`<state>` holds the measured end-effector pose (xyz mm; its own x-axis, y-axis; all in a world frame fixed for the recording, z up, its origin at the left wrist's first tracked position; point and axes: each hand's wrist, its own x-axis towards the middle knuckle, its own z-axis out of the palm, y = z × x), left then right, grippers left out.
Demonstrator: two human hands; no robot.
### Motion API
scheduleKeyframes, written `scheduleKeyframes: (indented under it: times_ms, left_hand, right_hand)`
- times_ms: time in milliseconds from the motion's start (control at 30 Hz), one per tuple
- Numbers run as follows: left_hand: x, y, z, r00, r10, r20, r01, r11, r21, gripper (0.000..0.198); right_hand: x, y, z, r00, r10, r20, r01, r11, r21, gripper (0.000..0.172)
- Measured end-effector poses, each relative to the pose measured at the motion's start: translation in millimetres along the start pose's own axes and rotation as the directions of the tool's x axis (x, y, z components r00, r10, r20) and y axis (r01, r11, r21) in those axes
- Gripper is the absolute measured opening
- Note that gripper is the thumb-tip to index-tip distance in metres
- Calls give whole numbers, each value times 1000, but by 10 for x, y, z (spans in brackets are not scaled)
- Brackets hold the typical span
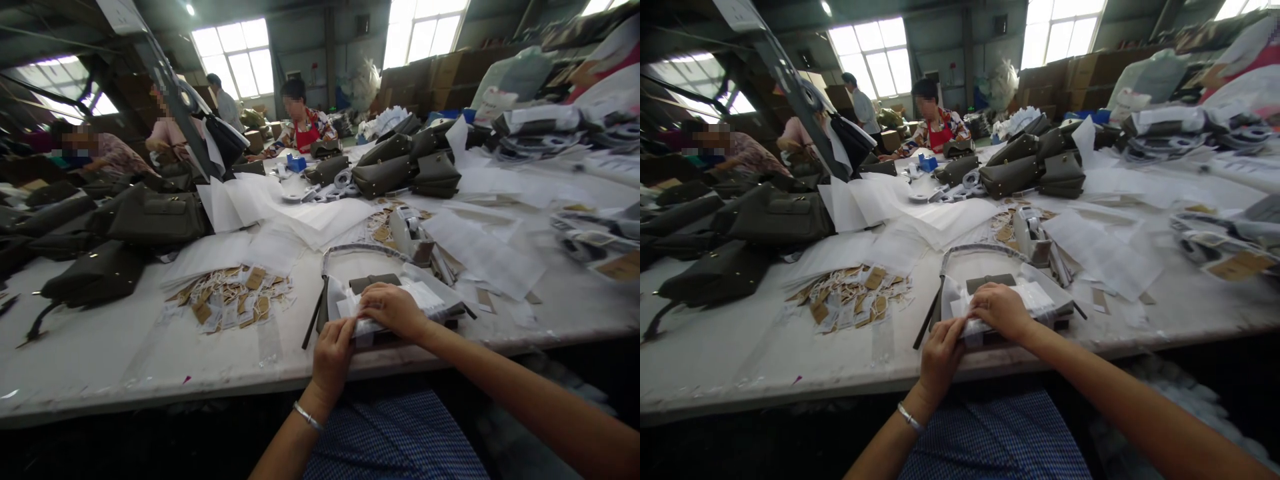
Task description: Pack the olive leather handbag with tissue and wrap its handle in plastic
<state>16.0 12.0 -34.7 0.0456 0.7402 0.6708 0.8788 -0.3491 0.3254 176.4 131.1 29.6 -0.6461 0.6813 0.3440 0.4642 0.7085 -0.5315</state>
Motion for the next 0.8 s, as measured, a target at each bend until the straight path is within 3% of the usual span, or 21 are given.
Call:
scheduleKeyframes:
  times_ms: [200,300,400,533,567,667,733,800]
  left_hand:
    - [-51,-24,32,1000,6,-16,-6,1000,-10,33]
    - [-65,-41,50,998,62,-25,-62,998,9,39]
    - [-40,-43,32,997,79,12,-80,997,12,42]
    - [-5,-29,-7,998,20,58,-21,1000,13,50]
    - [-5,-28,-11,997,5,76,-6,1000,14,54]
    - [-17,-34,-6,994,-15,105,14,1000,6,63]
    - [-23,-39,0,996,-5,93,5,1000,0,65]
    - [-22,-40,2,997,4,79,-3,1000,-6,63]
  right_hand:
    - [272,102,-21,962,-140,234,131,990,56,6]
    - [374,131,7,932,-133,338,127,991,38,6]
    - [412,111,64,936,-84,342,87,996,7,8]
    - [384,96,48,961,-37,275,45,999,-24,1]
    - [378,124,-6,967,-45,249,49,999,-13,6]
    - [399,340,-332,999,17,27,-18,999,43,19]
    - [456,584,-644,953,237,-191,-224,971,86,25]
    - [549,873,-945,832,464,-304,-447,885,129,30]
